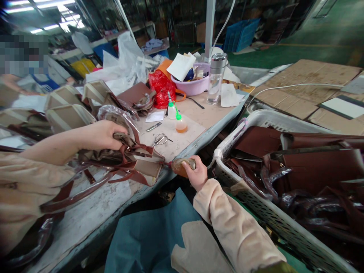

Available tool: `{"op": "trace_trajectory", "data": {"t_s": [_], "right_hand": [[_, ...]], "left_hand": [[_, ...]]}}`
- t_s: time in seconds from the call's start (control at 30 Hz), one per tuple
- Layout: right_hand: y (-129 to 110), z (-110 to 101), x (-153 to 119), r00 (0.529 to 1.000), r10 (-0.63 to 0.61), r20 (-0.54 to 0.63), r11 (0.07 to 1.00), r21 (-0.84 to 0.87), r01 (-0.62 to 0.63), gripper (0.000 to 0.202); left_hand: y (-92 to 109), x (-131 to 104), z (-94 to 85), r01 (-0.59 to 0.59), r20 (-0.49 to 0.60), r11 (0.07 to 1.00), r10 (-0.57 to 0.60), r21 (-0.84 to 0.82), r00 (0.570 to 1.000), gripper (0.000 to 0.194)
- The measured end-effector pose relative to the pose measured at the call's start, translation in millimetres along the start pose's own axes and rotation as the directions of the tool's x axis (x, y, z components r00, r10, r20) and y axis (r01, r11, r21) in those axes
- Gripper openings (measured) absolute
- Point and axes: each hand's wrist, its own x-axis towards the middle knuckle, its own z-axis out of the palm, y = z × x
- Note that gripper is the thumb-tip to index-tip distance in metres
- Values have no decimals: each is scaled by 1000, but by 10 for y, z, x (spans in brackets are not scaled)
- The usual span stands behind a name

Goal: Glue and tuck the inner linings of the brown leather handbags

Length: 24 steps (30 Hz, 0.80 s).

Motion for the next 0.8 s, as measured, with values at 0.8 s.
{"op": "trace_trajectory", "data": {"t_s": [0.8], "right_hand": [[-144,-46,160,986,-151,78,987,-45,154,20]], "left_hand": [[-37,252,-88,23,-26,999,-22,47,999,34]]}}
